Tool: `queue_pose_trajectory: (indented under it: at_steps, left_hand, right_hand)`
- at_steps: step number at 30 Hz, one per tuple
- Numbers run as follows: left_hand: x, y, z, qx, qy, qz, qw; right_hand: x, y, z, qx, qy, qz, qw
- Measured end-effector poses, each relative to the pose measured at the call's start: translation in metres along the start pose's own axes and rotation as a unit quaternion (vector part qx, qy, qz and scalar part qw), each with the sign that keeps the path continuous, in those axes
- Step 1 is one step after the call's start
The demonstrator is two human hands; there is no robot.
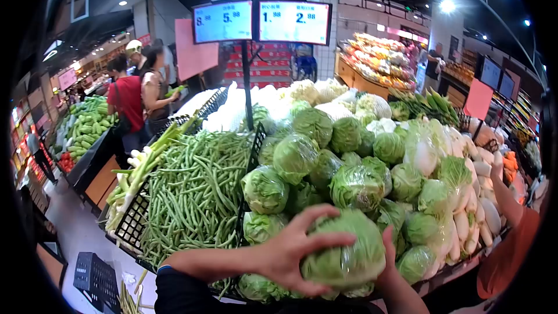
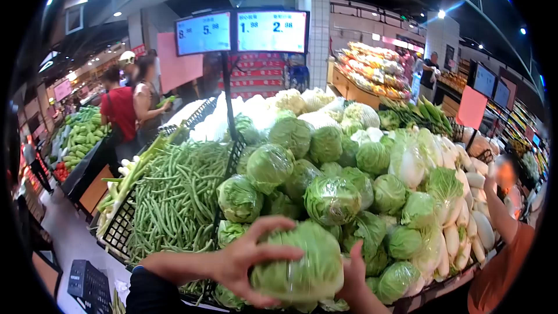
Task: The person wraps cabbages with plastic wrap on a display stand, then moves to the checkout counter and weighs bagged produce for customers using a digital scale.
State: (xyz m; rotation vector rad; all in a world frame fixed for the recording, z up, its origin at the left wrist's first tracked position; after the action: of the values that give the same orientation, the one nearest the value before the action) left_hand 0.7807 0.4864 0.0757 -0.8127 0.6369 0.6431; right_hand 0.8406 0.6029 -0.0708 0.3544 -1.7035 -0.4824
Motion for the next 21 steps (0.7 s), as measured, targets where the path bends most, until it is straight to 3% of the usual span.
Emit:
queue_pose_trajectory:
  at_steps: [2, 3, 6, 7, 9, 11, 12, 13, 14, 15, 17, 18, 19, 20, 21]
  left_hand:
    - [0.021, -0.021, -0.003, -0.006, 0.043, -0.035, 0.998]
    - [0.024, -0.031, -0.003, -0.021, 0.043, -0.037, 0.998]
    - [0.052, 0.010, -0.022, -0.185, 0.050, -0.068, 0.979]
    - [0.050, 0.029, -0.032, -0.178, -0.042, -0.114, 0.976]
    - [0.038, 0.062, -0.062, -0.312, -0.111, -0.108, 0.937]
    - [0.028, 0.083, -0.092, -0.340, -0.326, -0.349, 0.810]
    - [0.030, 0.081, -0.093, -0.262, -0.386, -0.490, 0.736]
    - [0.028, 0.071, -0.094, -0.227, -0.429, -0.519, 0.703]
    - [0.035, 0.066, -0.091, -0.219, -0.389, -0.557, 0.701]
    - [0.041, 0.060, -0.091, -0.207, -0.350, -0.587, 0.700]
    - [0.054, 0.045, -0.101, -0.211, -0.373, -0.579, 0.694]
    - [0.063, 0.030, -0.106, -0.275, -0.343, -0.544, 0.715]
    - [0.086, 0.031, -0.109, -0.230, -0.313, -0.663, 0.639]
    - [0.103, 0.025, -0.108, -0.213, -0.274, -0.709, 0.613]
    - [0.113, 0.016, -0.101, -0.195, -0.232, -0.734, 0.608]
  right_hand:
    - [0.033, 0.040, 0.026, -0.024, 0.129, 0.081, 0.988]
    - [0.048, 0.059, 0.024, 0.015, 0.357, 0.017, 0.934]
    - [0.123, 0.086, 0.000, -0.005, 0.435, -0.122, 0.892]
    - [0.133, 0.069, -0.023, 0.040, 0.441, -0.194, 0.875]
    - [0.125, 0.030, -0.065, 0.128, 0.428, -0.301, 0.843]
    - [0.087, -0.003, -0.089, 0.219, 0.379, -0.352, 0.827]
    - [0.067, -0.005, -0.086, 0.167, 0.332, -0.454, 0.810]
    - [0.051, -0.003, -0.080, 0.111, 0.285, -0.546, 0.780]
    - [0.025, -0.015, -0.074, 0.212, 0.284, -0.632, 0.689]
    - [0.025, -0.015, -0.067, 0.109, 0.285, -0.646, 0.700]
    - [0.023, -0.003, -0.058, 0.046, 0.240, -0.745, 0.621]
    - [0.035, 0.009, -0.056, -0.015, 0.201, -0.831, 0.518]
    - [0.050, 0.021, -0.058, -0.077, 0.154, -0.896, 0.409]
    - [0.093, 0.022, -0.076, -0.271, 0.222, -0.871, 0.344]
    - [0.103, 0.018, -0.078, -0.294, 0.259, -0.860, 0.326]
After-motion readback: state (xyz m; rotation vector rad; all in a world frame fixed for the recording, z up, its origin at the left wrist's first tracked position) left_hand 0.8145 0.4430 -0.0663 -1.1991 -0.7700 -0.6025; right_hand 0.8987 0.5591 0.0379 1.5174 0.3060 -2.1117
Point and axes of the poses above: each hand's wrist, its own z-axis towards the middle knuckle, its own x-axis out of the palm, y = z × x, the point moved 9 cm from there along z, towards the middle knuckle, and after that the axes turned 11 degrees about y, right-handed, at the moved point
